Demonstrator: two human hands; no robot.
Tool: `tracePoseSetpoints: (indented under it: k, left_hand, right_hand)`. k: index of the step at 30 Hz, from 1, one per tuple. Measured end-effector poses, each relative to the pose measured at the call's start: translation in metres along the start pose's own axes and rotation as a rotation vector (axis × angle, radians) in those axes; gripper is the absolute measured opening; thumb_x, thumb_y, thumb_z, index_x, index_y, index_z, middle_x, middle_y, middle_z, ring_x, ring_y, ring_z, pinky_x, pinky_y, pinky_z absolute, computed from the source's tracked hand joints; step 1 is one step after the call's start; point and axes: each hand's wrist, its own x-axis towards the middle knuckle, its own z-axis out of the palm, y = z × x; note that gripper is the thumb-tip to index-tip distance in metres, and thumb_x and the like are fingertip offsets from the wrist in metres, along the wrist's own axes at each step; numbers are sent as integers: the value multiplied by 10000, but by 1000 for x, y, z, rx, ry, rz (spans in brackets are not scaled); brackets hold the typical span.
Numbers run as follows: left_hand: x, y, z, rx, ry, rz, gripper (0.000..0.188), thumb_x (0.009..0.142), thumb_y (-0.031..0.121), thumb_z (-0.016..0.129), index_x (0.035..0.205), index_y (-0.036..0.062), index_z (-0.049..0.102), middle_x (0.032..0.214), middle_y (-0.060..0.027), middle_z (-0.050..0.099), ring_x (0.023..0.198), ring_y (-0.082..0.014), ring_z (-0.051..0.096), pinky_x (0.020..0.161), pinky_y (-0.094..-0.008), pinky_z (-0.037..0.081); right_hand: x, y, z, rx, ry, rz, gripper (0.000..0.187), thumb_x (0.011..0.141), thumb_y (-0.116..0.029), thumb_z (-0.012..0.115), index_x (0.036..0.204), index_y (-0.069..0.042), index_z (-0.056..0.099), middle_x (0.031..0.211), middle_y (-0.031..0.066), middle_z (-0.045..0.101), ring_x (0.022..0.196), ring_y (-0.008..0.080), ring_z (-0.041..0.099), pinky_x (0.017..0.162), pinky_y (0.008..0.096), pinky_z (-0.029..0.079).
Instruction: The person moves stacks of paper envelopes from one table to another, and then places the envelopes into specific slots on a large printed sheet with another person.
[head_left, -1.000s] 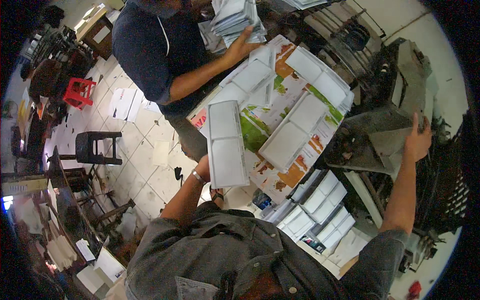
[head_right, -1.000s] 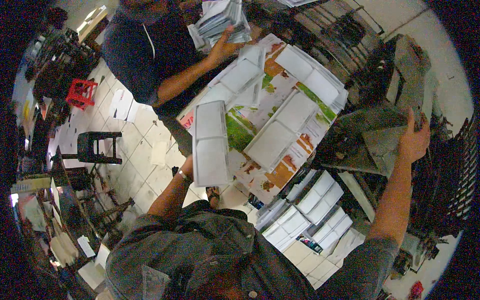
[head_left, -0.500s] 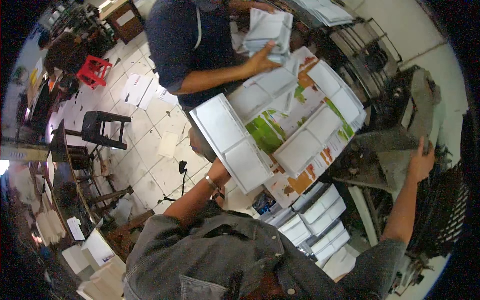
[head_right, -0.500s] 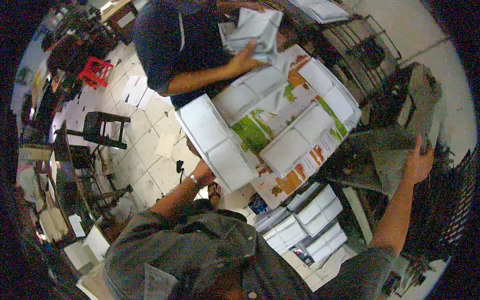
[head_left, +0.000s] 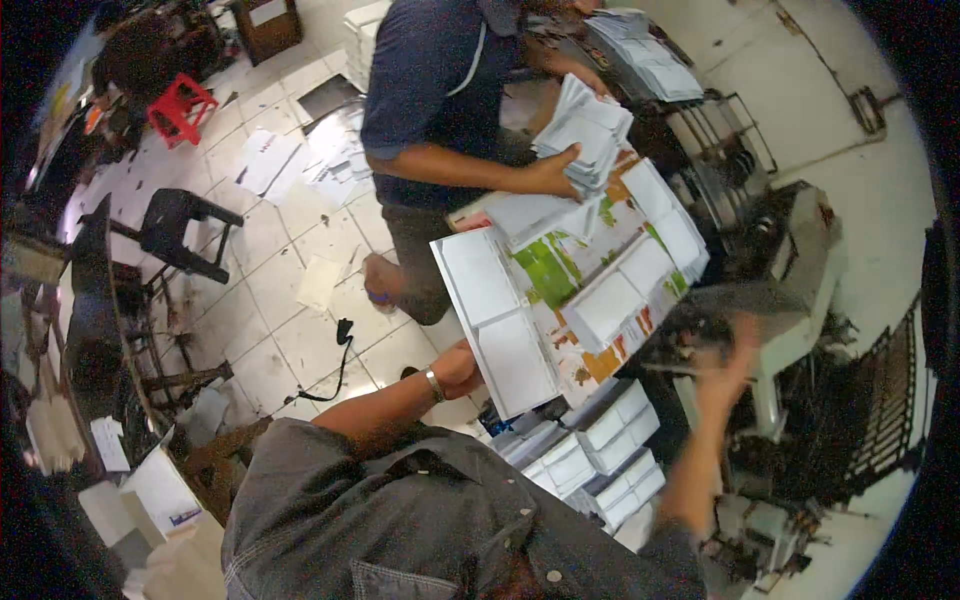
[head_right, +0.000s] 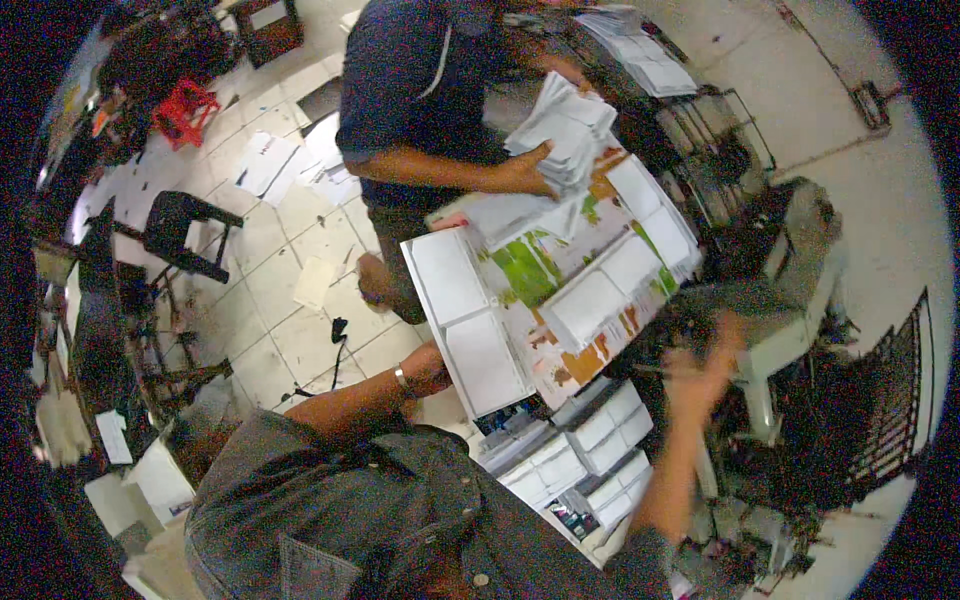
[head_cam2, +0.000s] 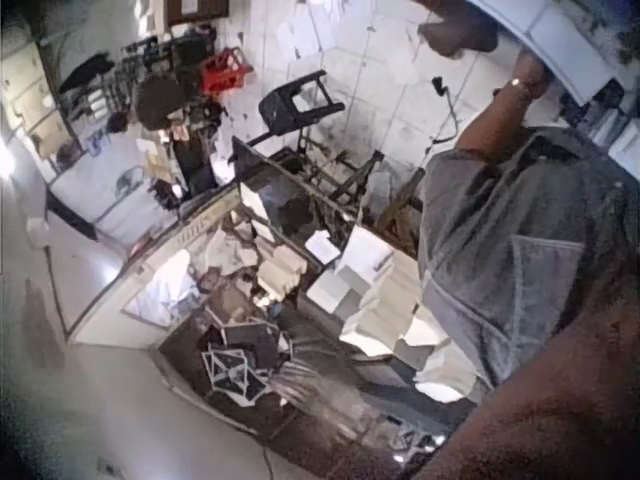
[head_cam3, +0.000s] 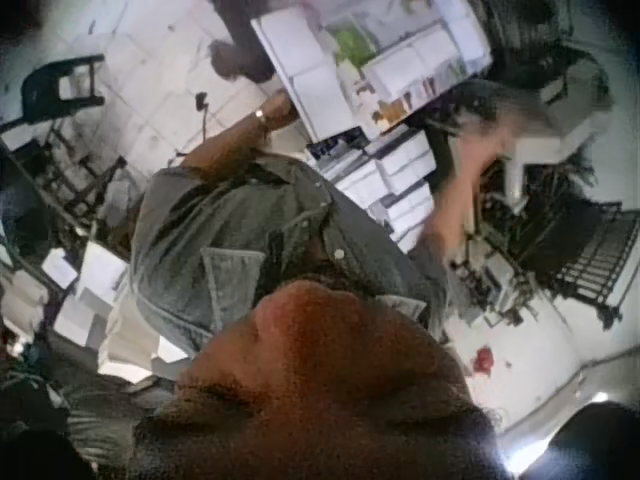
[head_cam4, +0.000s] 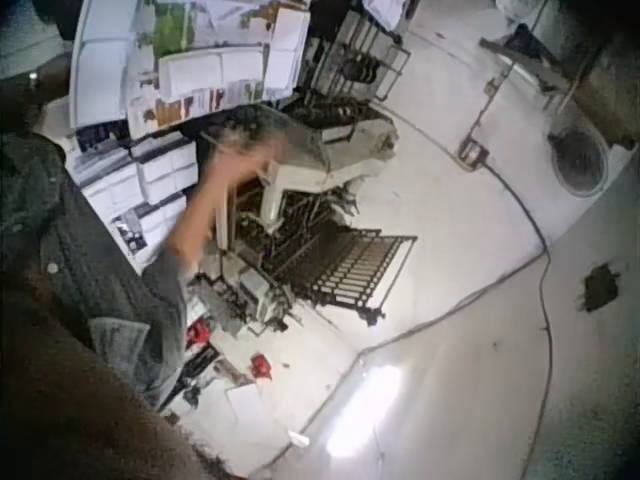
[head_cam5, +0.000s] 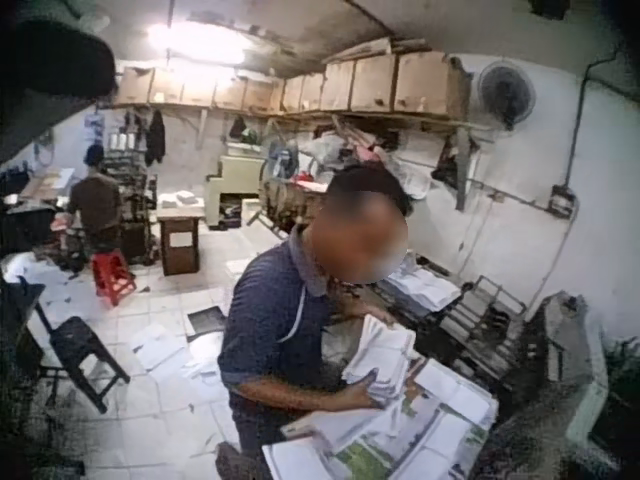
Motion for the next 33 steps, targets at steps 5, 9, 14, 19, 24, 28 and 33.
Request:
tracePoseSetpoints:
  k: [5, 9, 14, 19, 24, 28, 33]
  left_hand:
    - [5, -33, 45, 316, -250, 55, 387, 984, 162, 539, 1359, 67, 521, 1311, -90, 598, 1176, -248, 598, 1005, -418, 490]
    - [-11, -24, 98, 264, -276, -272, 401, 987, 194, 533, 1368, 71, 515, 1325, -96, 587, 1196, -248, 584, 1020, -428, 478]
    - [-23, -39, 92, 93, -372, -413, 444, 981, 222, 519, 1396, 70, 483, 1369, -110, 554, 1227, -264, 561, 1052, -450, 446]
    - [-11, -59, 56, -96, -411, -488, 541, 987, 303, 437, 1451, 26, 392, 1447, -147, 474, 1299, -317, 487, 1121, -475, 351]
    - [-27, -35, 75, -351, -297, -470, 677, 981, 479, 359, 1467, 7, 362, 1503, -171, 402, 1368, -336, 405, 1155, -495, 274]
    - [-25, -32, 65, -471, -378, -498, 670, 983, 471, 344, 1474, 16, 349, 1501, -174, 404, 1364, -337, 414, 1152, -508, 270]
    - [-17, -41, 57, -137, -293, -403, 625, 965, 370, 404, 1471, 13, 322, 1465, -181, 445, 1324, -358, 461, 1142, -504, 310]
  right_hand:
    - [-149, -143, 108, -253, -500, 55, 1028, 578, -670, 787, 1350, -71, 469, 1530, 279, 257, 1439, 461, 186, 1128, 670, 89]
    - [-188, -149, 113, -287, -327, 202, 805, 594, -491, 866, 1167, -56, 506, 1487, 273, 300, 1393, 522, 225, 1083, 689, 205]
    - [-202, -152, 95, -348, -252, 231, 637, 612, -305, 870, 1067, -68, 493, 1431, 274, 371, 1264, 454, 424, 1027, 531, 358]
    - [-217, -155, 100, -322, -164, 231, 535, 635, -294, 850, 1021, -81, 545, 1425, 279, 402, 1253, 444, 447, 1011, 512, 377]
    - [-222, -156, 105, -341, -121, 217, 465, 663, -281, 821, 1007, -84, 578, 1424, 286, 412, 1247, 450, 457, 1002, 511, 387]
    - [-217, -162, 102, -309, -134, 244, 374, 695, -247, 796, 978, -87, 610, 1414, 279, 434, 1236, 451, 473, 1005, 501, 394]
    - [-221, -147, 107, -71, -72, 344, 151, 765, -139, 743, 864, -53, 668, 1377, 266, 494, 1201, 406, 536, 1000, 443, 415]
